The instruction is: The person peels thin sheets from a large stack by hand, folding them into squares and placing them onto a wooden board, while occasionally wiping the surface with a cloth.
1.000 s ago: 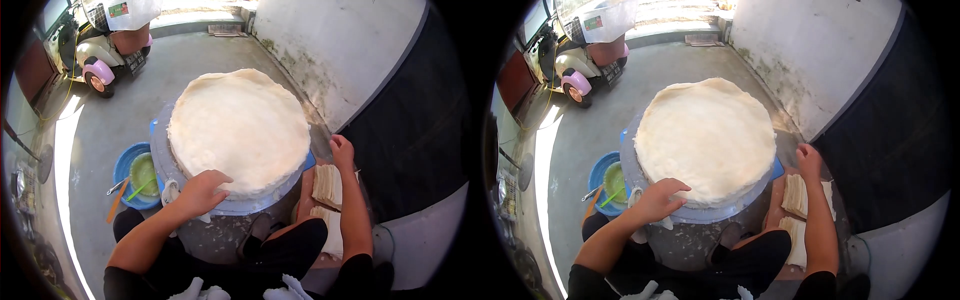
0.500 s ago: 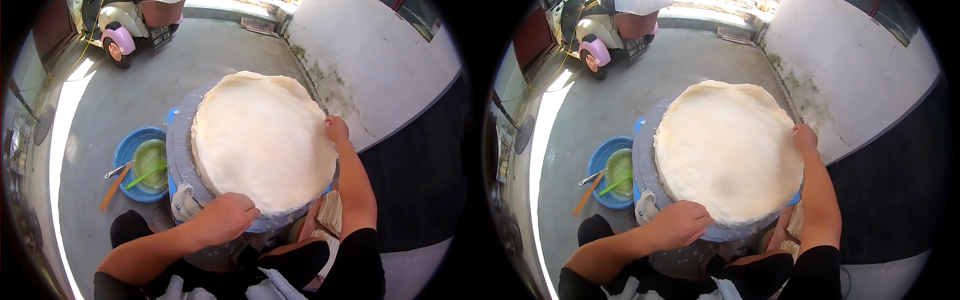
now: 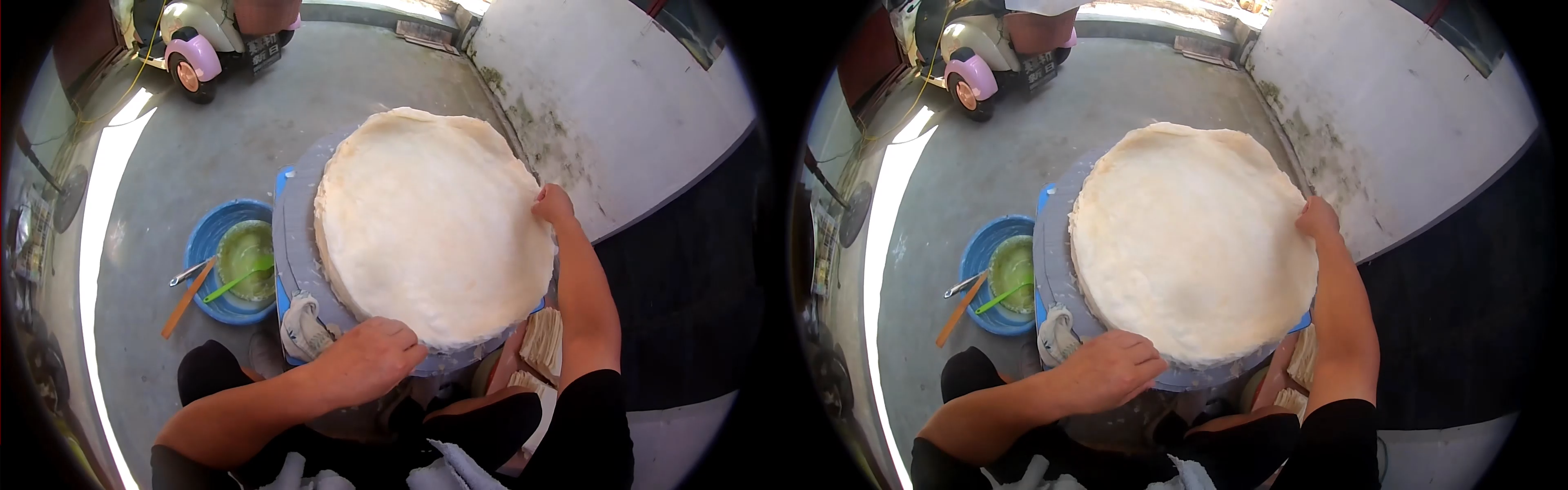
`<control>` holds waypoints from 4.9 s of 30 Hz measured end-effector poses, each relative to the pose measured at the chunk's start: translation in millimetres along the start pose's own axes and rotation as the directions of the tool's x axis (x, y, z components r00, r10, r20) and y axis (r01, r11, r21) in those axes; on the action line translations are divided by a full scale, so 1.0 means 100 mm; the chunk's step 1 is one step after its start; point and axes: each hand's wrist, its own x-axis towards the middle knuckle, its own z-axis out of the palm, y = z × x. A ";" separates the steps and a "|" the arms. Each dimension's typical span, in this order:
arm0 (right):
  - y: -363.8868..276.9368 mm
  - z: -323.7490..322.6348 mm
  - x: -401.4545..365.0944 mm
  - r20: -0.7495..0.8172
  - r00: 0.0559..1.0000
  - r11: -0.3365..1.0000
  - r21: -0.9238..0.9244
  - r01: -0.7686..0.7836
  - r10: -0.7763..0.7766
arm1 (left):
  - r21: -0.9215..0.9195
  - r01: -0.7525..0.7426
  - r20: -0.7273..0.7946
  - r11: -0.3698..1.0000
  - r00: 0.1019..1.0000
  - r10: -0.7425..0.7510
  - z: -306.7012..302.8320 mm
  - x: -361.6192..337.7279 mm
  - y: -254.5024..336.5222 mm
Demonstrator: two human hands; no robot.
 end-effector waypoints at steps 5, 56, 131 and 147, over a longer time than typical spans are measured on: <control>-0.12 -0.18 -0.04 0.216 0.976 0.989 0.143 -0.042 0.010 | -0.008 -0.004 -0.019 1.000 1.000 0.004 0.01 -0.01 0.00; -2.32 -1.03 -2.71 0.009 0.755 0.529 0.719 0.450 -0.656 | 0.220 0.463 -0.200 0.859 0.883 -0.425 -0.46 -0.07 -0.79; -1.09 -2.97 -1.85 -0.588 0.808 0.305 0.774 0.554 0.025 | -0.093 0.270 -0.616 0.958 0.741 -0.268 -3.54 1.17 0.31; -0.40 -2.39 -2.14 -0.707 0.674 0.349 0.700 0.624 0.214 | 0.248 -0.011 -0.679 0.969 0.712 0.181 -2.64 0.95 0.38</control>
